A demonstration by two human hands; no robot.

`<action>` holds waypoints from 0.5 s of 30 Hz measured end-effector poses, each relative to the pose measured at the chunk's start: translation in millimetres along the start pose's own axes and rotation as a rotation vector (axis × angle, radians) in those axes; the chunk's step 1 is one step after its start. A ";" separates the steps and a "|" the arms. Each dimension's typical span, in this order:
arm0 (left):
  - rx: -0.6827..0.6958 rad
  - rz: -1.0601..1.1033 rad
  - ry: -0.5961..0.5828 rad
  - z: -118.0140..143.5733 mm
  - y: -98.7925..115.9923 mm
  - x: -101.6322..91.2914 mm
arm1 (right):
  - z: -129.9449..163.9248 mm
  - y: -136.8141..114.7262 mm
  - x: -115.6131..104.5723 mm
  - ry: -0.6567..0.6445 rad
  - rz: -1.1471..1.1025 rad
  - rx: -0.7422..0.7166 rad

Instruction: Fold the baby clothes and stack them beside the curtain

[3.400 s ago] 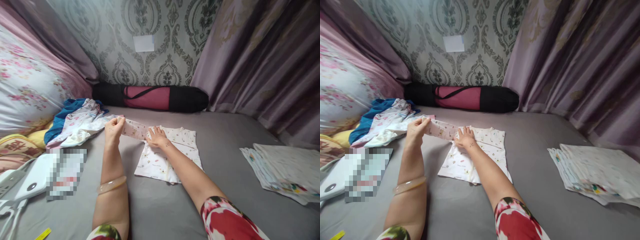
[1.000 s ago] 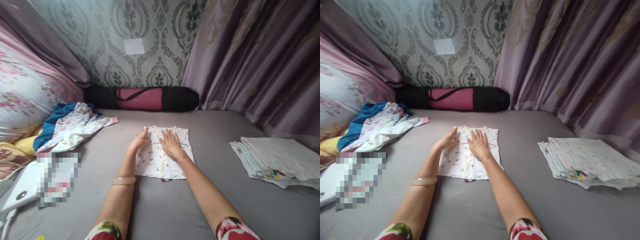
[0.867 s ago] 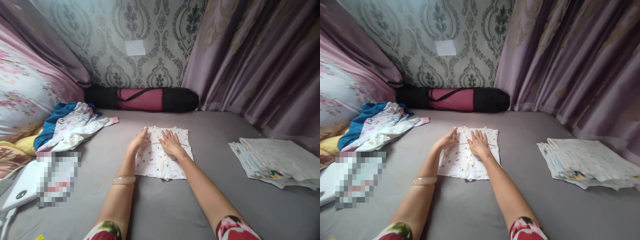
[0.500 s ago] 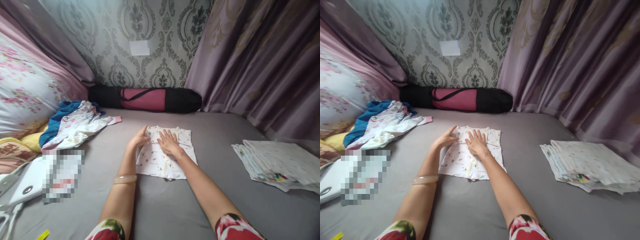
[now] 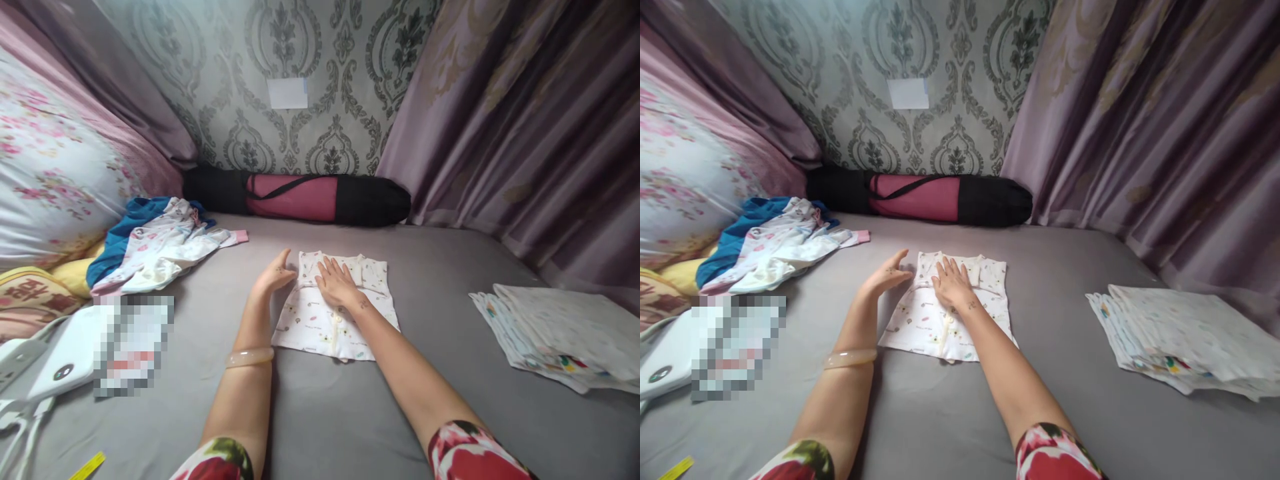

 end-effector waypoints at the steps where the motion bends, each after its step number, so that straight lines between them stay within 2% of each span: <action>1: -0.008 0.002 -0.012 0.1 -0.2 -0.1 | -1.4 -1.5 -1.4 -0.009 0.004 0.005; 6: -0.010 -0.052 -0.002 -0.6 -0.2 -1.4 | -11.3 -16.5 -3.3 0.091 0.043 -0.046; 12: -0.030 -0.089 0.038 -3.0 -1.9 -3.8 | -18.3 -24.1 7.2 0.019 0.023 -0.068; 15: -0.048 -0.125 0.021 -2.2 -1.0 -3.4 | -24.3 -28.6 4.8 0.056 0.050 -0.074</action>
Point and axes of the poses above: each hand's wrist, its own z-axis away from the middle knuckle, its own x-axis out of the palm, y = z × x, the point moved 1 cm from there along -z, towards the middle knuckle, and after that the axes turned 2 degrees about -x, right-handed, at the moved point
